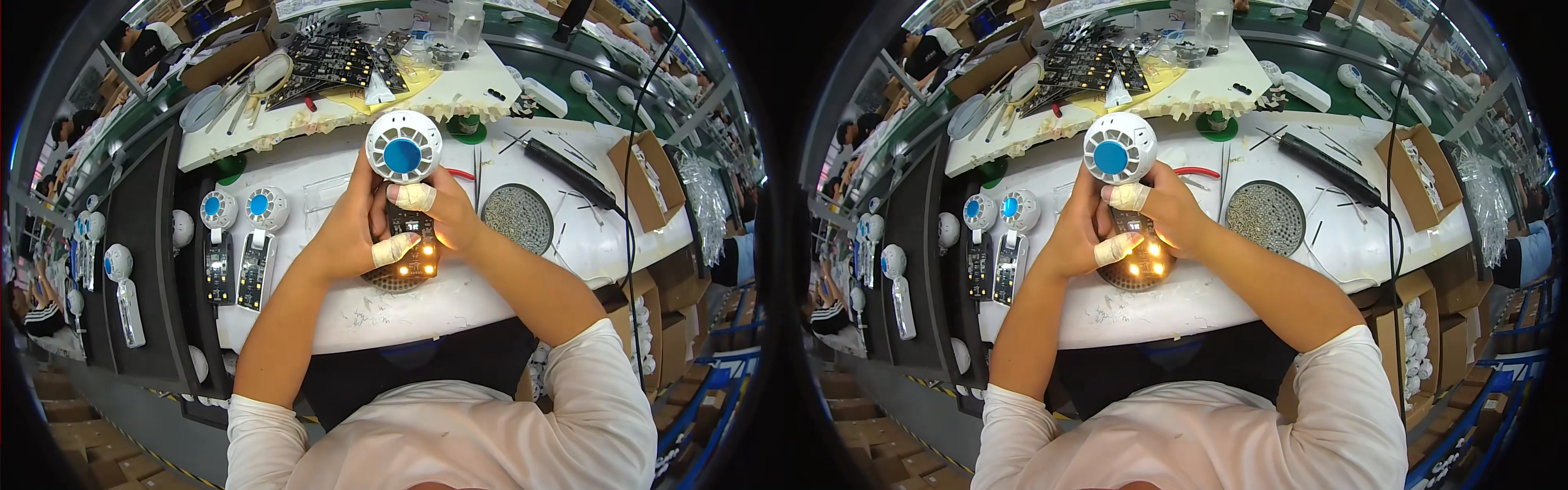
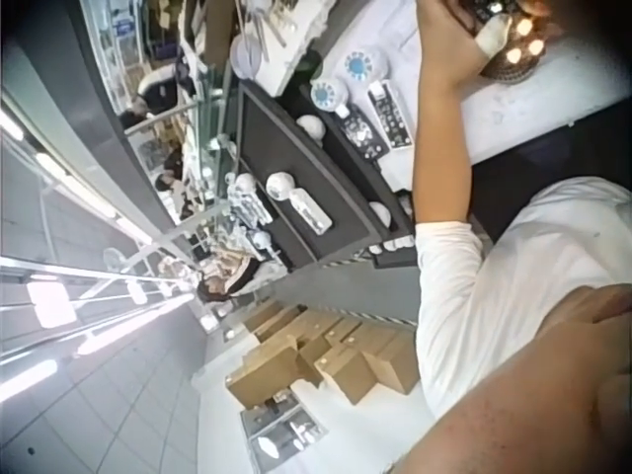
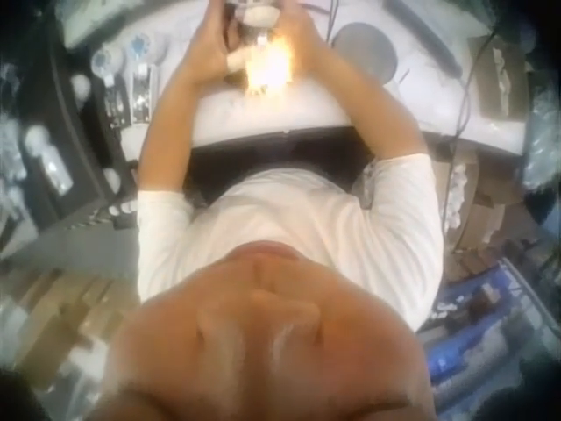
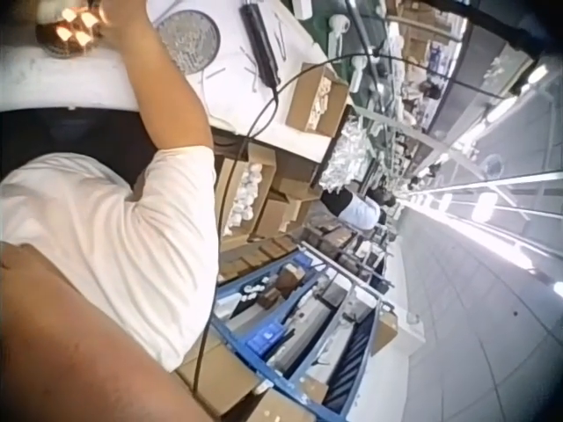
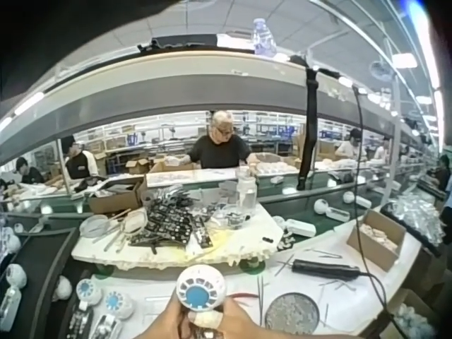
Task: Assembling and soldering components of an electronic device at a factory workstation.
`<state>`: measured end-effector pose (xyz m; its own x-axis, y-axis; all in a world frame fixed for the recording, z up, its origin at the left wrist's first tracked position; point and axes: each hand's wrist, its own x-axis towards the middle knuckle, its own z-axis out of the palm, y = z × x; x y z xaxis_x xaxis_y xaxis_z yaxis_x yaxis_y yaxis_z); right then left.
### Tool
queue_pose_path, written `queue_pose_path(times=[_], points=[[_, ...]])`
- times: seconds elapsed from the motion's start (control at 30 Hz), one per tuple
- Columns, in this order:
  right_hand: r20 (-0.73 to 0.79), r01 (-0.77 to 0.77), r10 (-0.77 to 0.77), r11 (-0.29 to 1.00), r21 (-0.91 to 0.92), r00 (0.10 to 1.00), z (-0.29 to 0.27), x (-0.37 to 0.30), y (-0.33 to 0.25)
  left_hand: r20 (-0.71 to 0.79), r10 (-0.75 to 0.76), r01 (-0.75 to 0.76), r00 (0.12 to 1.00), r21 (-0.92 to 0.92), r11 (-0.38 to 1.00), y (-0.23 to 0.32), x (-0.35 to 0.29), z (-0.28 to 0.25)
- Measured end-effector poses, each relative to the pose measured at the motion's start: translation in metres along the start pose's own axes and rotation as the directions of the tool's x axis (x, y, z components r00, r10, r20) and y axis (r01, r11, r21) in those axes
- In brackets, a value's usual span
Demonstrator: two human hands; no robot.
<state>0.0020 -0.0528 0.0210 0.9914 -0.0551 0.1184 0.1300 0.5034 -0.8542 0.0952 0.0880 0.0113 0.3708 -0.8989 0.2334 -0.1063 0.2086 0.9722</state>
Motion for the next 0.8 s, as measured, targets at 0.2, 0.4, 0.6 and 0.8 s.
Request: queue_pose_path(times=[0.2, 0.4, 0.6, 0.8], points=[[0.018, -0.002, 0.002, 1.000, 0.005, 1.000, 0.001, -0.001, -0.002, 0.029, 0.044, -0.044, 0.999, -0.005, 0.999, -0.005, -0.001, -0.002], [-0.029, 0.017, -0.018, 0.999, -0.028, 0.999, -0.001, 0.000, 0.003, 0.002, 0.090, -0.090, 0.996, 0.123, 0.988, -0.004, 0.002, -0.002], [-0.083, -0.027, 0.026, 1.000, -0.010, 0.996, 0.001, 0.000, 0.007, 0.006, 0.173, -0.172, 0.985, 0.139, 0.975, -0.006, 0.004, 0.001], [-0.164, -0.060, 0.082, 0.989, 0.136, 0.983, 0.011, -0.002, 0.004, 0.015, 0.083, -0.082, 0.996, -0.071, 0.994, 0.009, 0.004, 0.005]])
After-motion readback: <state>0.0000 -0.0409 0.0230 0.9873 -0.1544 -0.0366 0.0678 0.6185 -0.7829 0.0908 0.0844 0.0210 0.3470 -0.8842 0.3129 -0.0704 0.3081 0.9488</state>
